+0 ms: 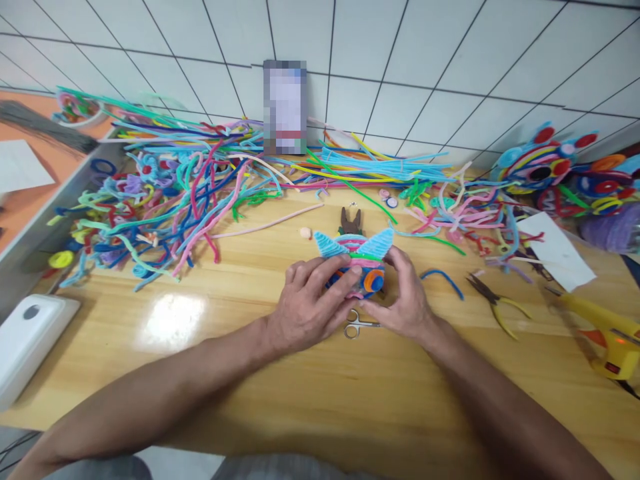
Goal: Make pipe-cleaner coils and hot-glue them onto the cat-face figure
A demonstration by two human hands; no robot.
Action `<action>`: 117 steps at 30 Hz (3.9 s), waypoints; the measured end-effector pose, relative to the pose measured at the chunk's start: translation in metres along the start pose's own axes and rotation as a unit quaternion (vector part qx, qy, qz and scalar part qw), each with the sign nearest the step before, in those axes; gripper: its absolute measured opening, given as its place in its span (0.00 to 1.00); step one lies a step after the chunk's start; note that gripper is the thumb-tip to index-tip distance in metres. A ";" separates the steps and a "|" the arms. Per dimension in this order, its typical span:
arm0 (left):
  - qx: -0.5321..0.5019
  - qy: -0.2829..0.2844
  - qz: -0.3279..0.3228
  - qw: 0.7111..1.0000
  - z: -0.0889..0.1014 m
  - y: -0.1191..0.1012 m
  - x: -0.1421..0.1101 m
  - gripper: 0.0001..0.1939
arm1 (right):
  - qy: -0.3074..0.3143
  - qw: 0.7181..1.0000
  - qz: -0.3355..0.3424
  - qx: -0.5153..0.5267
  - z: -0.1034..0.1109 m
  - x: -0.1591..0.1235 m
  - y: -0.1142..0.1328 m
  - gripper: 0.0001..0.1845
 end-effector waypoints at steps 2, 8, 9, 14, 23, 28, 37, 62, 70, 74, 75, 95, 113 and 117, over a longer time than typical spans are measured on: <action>0.000 0.000 -0.003 1.000 0.000 0.000 0.000 0.27 | 0.001 1.000 0.000 0.002 0.000 0.000 0.000 0.55; -0.009 0.003 0.003 1.000 -0.001 0.001 0.001 0.29 | 0.001 1.000 0.009 -0.005 0.000 0.000 -0.001 0.54; -0.009 0.004 0.004 1.000 -0.001 0.001 0.001 0.28 | 0.002 1.000 0.009 -0.007 0.000 0.000 -0.001 0.55; -0.007 0.006 0.005 1.000 -0.001 0.002 0.000 0.27 | 0.002 1.000 0.012 -0.010 0.000 0.001 0.000 0.55; -0.009 -0.002 0.007 1.000 -0.002 0.002 0.001 0.27 | 0.001 1.000 0.010 0.003 -0.002 0.002 -0.001 0.57; -0.057 -0.027 0.027 0.998 -0.002 0.005 -0.001 0.33 | -0.006 1.000 0.010 0.007 -0.003 0.003 -0.003 0.56; -0.205 -0.092 0.208 0.952 -0.008 0.042 -0.007 0.28 | 0.003 1.000 0.007 0.014 -0.007 0.004 -0.003 0.56; -0.220 0.007 -0.110 0.969 0.031 -0.040 0.004 0.14 | -0.043 0.990 0.058 -0.122 0.074 -0.033 0.046 0.08; -0.252 0.218 -0.115 0.936 0.018 -0.078 -0.012 0.39 | 0.183 0.969 0.133 -0.102 0.025 -0.069 0.128 0.13; -0.210 0.225 -0.109 0.945 0.015 -0.060 -0.013 0.35 | 0.104 0.983 0.116 -0.096 0.065 -0.072 0.127 0.20; -0.186 0.217 -0.110 0.952 0.017 -0.053 -0.014 0.33 | 0.074 0.989 0.095 -0.087 0.078 -0.076 0.124 0.24; -0.279 0.216 -0.104 0.930 0.020 -0.077 -0.035 0.11 | -0.027 0.935 -0.182 -0.305 0.171 -0.085 -0.065 0.13; -0.372 0.199 -0.086 0.903 0.000 -0.067 -0.044 0.14 | 0.082 0.897 -0.239 -0.363 0.158 -0.051 -0.074 0.12; -0.488 0.216 0.130 0.836 -0.002 -0.055 -0.041 0.11 | 0.051 0.957 -0.134 -0.253 0.130 -0.039 0.000 0.07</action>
Point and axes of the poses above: each hand's wrist, its own x-axis towards the middle knuckle, its own z-axis out of the back of the hand, y = z × x, the point moved 4 cm from there along x, towards the middle knuckle, and after that the axes turned 5 degrees about -y, right-handed, at the moved point
